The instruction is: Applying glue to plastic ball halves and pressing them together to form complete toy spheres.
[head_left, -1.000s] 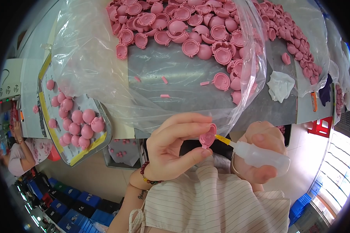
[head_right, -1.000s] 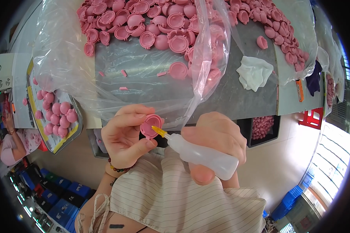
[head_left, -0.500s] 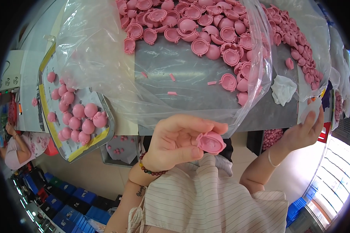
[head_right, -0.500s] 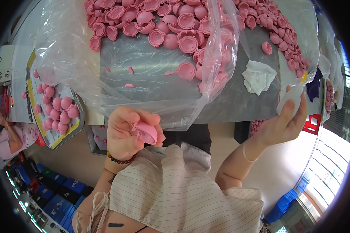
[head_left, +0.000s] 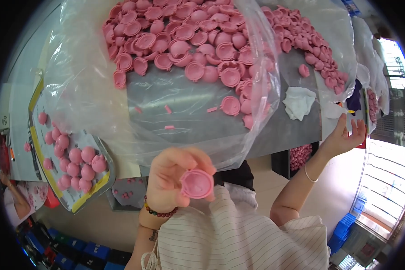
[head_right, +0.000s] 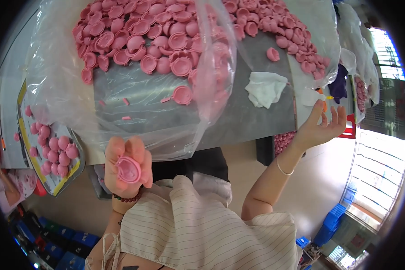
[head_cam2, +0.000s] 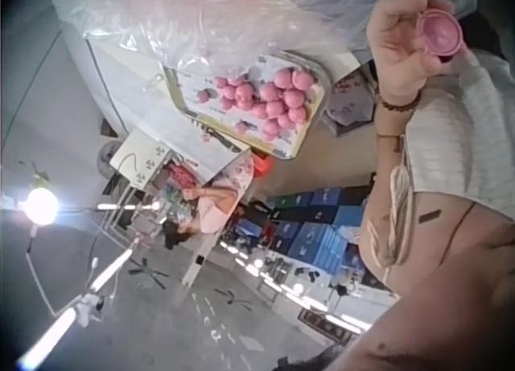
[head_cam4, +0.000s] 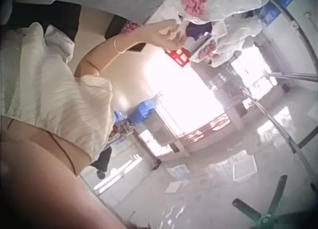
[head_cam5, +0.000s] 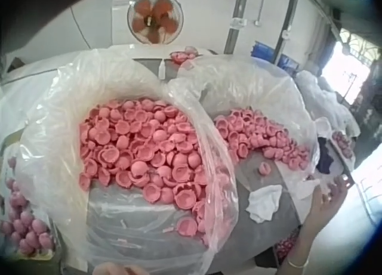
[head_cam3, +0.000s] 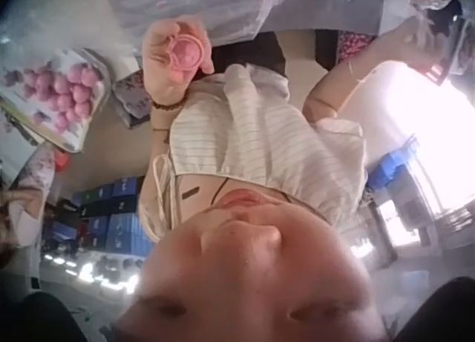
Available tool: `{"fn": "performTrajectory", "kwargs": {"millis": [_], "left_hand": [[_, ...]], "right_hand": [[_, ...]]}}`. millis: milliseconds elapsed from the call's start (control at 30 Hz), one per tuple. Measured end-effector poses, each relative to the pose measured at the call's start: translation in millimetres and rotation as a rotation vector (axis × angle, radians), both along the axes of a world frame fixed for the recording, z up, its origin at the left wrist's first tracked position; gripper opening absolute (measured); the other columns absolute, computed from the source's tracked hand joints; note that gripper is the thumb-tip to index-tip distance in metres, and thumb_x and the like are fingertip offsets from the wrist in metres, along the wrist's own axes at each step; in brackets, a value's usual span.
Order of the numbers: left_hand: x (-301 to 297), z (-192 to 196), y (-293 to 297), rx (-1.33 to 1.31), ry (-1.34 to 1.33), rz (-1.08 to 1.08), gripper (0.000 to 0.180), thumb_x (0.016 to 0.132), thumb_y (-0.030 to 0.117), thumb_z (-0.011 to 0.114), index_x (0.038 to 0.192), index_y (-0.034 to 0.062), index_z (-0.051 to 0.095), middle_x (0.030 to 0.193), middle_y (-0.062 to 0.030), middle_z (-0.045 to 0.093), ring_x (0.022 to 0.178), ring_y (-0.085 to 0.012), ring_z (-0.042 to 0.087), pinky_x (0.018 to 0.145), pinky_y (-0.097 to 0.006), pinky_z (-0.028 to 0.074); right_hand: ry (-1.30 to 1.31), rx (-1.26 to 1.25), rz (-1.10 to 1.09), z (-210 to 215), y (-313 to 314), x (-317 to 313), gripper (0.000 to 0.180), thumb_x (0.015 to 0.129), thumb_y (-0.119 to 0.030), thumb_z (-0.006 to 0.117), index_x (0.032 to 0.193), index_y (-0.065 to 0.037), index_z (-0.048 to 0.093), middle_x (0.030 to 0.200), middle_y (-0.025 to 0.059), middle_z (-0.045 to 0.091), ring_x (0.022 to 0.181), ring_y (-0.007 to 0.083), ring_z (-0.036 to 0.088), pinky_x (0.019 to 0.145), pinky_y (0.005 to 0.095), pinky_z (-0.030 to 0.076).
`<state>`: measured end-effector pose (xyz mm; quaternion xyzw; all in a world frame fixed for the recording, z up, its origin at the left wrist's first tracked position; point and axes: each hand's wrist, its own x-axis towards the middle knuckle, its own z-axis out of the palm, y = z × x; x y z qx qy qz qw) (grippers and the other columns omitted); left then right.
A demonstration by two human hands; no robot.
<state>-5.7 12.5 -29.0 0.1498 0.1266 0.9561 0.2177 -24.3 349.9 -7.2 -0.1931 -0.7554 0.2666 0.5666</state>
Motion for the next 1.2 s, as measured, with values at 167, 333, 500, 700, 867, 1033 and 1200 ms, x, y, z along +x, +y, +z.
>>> {"fn": "performTrajectory", "kwargs": {"millis": [167,333,500,700,867,1033,1200], "left_hand": [[4,14,3,-0.26,0.102,0.108,0.042,0.064,-0.001,0.067,0.1,-0.0025,0.047,0.103,-0.0242,0.046,0.082,-0.0247,0.056,0.071,-0.033,0.05],[7,13,5,-0.307,0.131,0.102,0.039,0.064,-0.004,0.065,0.1,-0.0037,0.047,0.105,-0.0235,0.045,0.084,-0.024,0.055,0.072,-0.032,0.049],[6,9,-1,-0.332,0.11,0.146,0.04,0.065,-0.003,0.064,0.1,-0.0039,0.046,0.106,-0.0235,0.045,0.083,-0.0237,0.056,0.072,-0.032,0.049],[2,10,3,-0.326,0.13,0.127,0.041,0.067,-0.003,0.063,0.103,-0.0041,0.044,0.108,-0.024,0.043,0.086,-0.0242,0.055,0.075,-0.033,0.048],[5,12,5,-0.336,0.112,0.142,0.042,0.068,-0.004,0.061,0.106,-0.0043,0.043,0.11,-0.0232,0.042,0.091,-0.0241,0.054,0.078,-0.033,0.047],[7,16,8,-0.595,0.215,0.252,0.044,0.067,-0.01,0.059,0.108,-0.0052,0.042,0.111,-0.0188,0.043,0.095,-0.0221,0.052,0.079,-0.031,0.046],[7,27,13,-0.745,0.248,0.291,0.042,0.067,-0.012,0.059,0.106,-0.0052,0.045,0.11,-0.0166,0.044,0.095,-0.0201,0.052,0.079,-0.028,0.046]], "right_hand": [[-0.545,0.291,0.367,33,-41,-35,0.028,0.072,-0.01,0.061,0.1,-0.005,0.056,0.092,0.0049,0.058,0.079,0.0122,0.051,0.065,0.0239,0.039],[-0.707,0.422,0.538,19,-25,-66,0.027,0.073,-0.009,0.058,0.1,-0.007,0.057,0.089,0.0027,0.06,0.071,0.0104,0.051,0.063,0.0226,0.038],[-0.551,-0.274,0.849,42,-65,-18,0.031,0.073,0.0,0.054,0.104,0.0,0.054,0.088,0.0077,0.058,0.064,0.0061,0.05,0.051,0.0179,0.039],[-0.784,-0.167,0.924,22,-82,19,0.034,0.064,0.004,0.061,0.097,-0.001,0.057,0.076,0.0048,0.053,0.056,0.0064,0.046,0.046,0.0173,0.036],[-0.911,0.004,0.756,34,-86,24,0.033,0.064,0.005,0.06,0.096,0.002,0.057,0.083,0.0047,0.052,0.056,0.0048,0.042,0.045,0.0156,0.032],[-0.871,0.053,0.758,26,-92,23,0.033,0.06,0.005,0.062,0.093,0.002,0.058,0.084,0.0063,0.053,0.058,0.006,0.045,0.046,0.0156,0.034],[-0.356,-0.237,1.248,30,-136,25,0.029,0.059,-0.003,0.068,0.085,0.003,0.059,0.082,0.0111,0.057,0.064,0.0141,0.052,0.052,0.0168,0.039]]}}
